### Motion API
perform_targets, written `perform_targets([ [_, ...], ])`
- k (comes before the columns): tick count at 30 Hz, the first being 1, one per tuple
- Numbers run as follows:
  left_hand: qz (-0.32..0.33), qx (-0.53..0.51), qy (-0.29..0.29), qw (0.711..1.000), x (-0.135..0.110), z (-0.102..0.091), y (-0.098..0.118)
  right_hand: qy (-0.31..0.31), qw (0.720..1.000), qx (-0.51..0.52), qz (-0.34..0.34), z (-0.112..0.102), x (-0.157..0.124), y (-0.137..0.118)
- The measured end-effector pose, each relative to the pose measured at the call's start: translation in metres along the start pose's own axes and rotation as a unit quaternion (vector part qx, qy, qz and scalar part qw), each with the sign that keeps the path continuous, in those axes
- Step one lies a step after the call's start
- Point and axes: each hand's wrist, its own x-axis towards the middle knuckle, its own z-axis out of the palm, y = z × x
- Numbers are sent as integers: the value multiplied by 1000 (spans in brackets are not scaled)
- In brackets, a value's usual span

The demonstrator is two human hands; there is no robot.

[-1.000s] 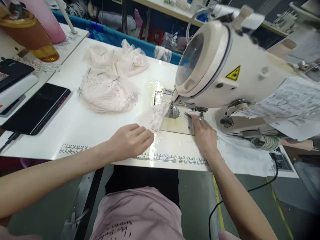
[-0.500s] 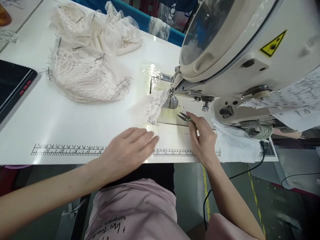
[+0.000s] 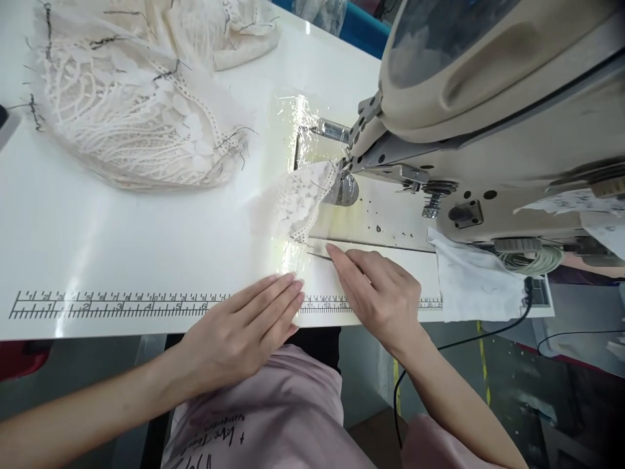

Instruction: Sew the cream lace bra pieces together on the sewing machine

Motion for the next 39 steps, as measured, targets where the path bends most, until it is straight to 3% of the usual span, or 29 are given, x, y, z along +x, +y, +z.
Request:
perform_targets([
  [12, -5, 3, 10, 1000, 0, 4, -1, -45, 999, -2, -27, 4, 9, -7],
  [30, -5, 9, 6, 1000, 0, 4, -1, -23, 998, 10, -60, 9, 5, 1],
  [35, 23, -6, 10, 1000, -9, 1, -2, -4, 1000, -14, -18, 8, -5, 21],
  [39, 64, -61, 33, 996, -31, -4, 2, 8, 996, -72, 48, 13, -13, 52],
])
